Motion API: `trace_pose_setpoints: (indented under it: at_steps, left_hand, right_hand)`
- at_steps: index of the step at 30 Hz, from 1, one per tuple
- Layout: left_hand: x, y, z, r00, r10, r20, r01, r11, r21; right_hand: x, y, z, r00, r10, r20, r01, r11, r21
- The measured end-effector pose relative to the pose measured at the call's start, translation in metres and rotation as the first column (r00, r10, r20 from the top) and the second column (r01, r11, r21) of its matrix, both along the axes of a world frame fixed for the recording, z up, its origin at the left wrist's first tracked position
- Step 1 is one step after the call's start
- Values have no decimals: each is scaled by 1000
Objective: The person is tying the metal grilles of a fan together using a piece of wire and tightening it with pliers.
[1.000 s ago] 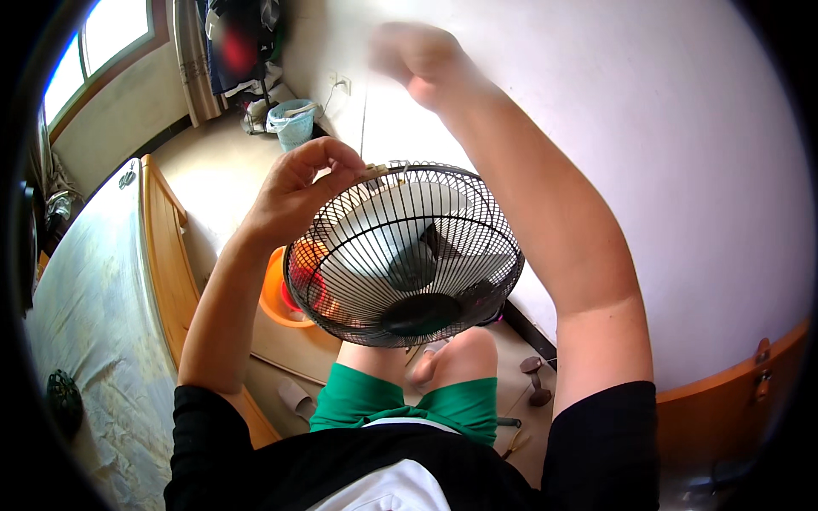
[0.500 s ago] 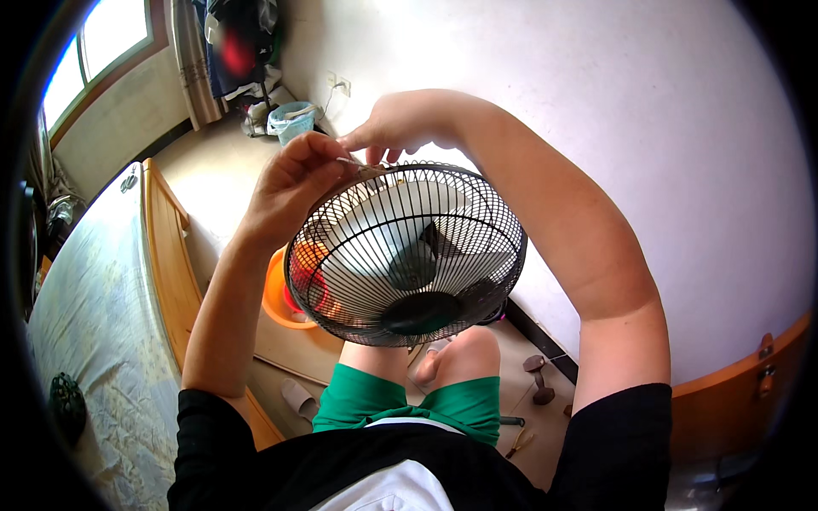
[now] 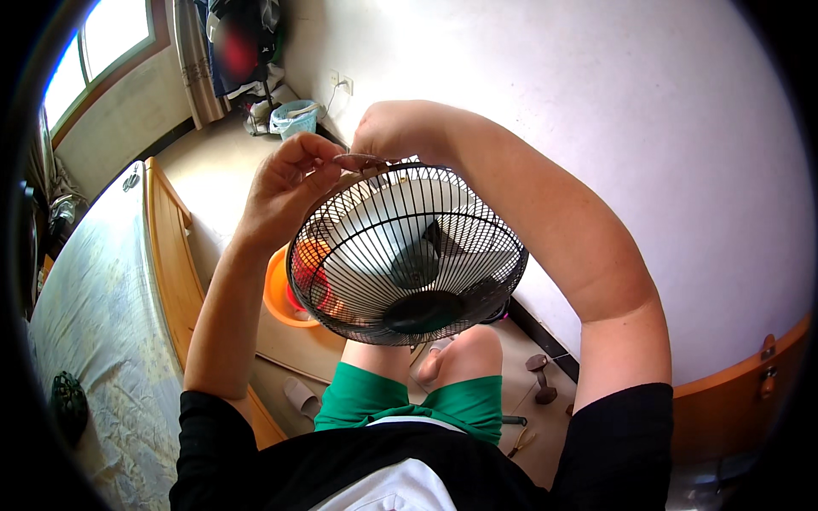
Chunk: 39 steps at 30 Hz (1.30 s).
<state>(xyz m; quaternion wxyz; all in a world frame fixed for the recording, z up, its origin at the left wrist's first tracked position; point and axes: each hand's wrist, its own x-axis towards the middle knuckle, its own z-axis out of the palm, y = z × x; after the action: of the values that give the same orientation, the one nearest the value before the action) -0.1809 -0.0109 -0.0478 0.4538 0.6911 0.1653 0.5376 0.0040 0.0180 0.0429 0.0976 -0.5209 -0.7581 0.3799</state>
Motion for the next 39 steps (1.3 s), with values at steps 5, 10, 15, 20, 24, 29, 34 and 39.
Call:
trace_pose_setpoints:
  at_steps: [5, 10, 15, 20, 24, 29, 34, 39]
  left_hand:
    - [1, 1, -4, 1000, -11, 6, 11, 1000, -3]
    - [3, 0, 0, 998, -47, 47, 46, 999, 14]
    - [11, -5, 5, 971, -161, 175, 177, 981, -81]
    - [14, -8, 6, 953, -180, 243, 214, 969, -121]
    - [15, -7, 0, 978, -149, 150, 157, 986, -48]
    - [17, -22, 0, 999, -46, 26, 44, 997, 70]
    - [17, -35, -3, 998, -32, 45, 30, 999, 38]
    - [14, -28, -5, 997, -54, 59, 51, 998, 48]
  right_hand:
    - [-3, 0, -13, 982, 0, -189, 8, 999, 43]
    - [-3, -13, -8, 953, -46, -300, 83, 990, 111]
    - [1, -17, -3, 808, -198, -554, 173, 980, -98]
    - [4, -7, -8, 624, -292, -725, 220, 956, -195]
    - [-5, -5, -11, 543, -326, -774, 230, 944, -236]
    - [-11, 10, -14, 586, -364, -724, 245, 931, -269]
    - [-10, 17, -15, 618, -405, -674, 261, 914, -310]
    - [-7, 18, -15, 539, -450, -712, 218, 891, -398]
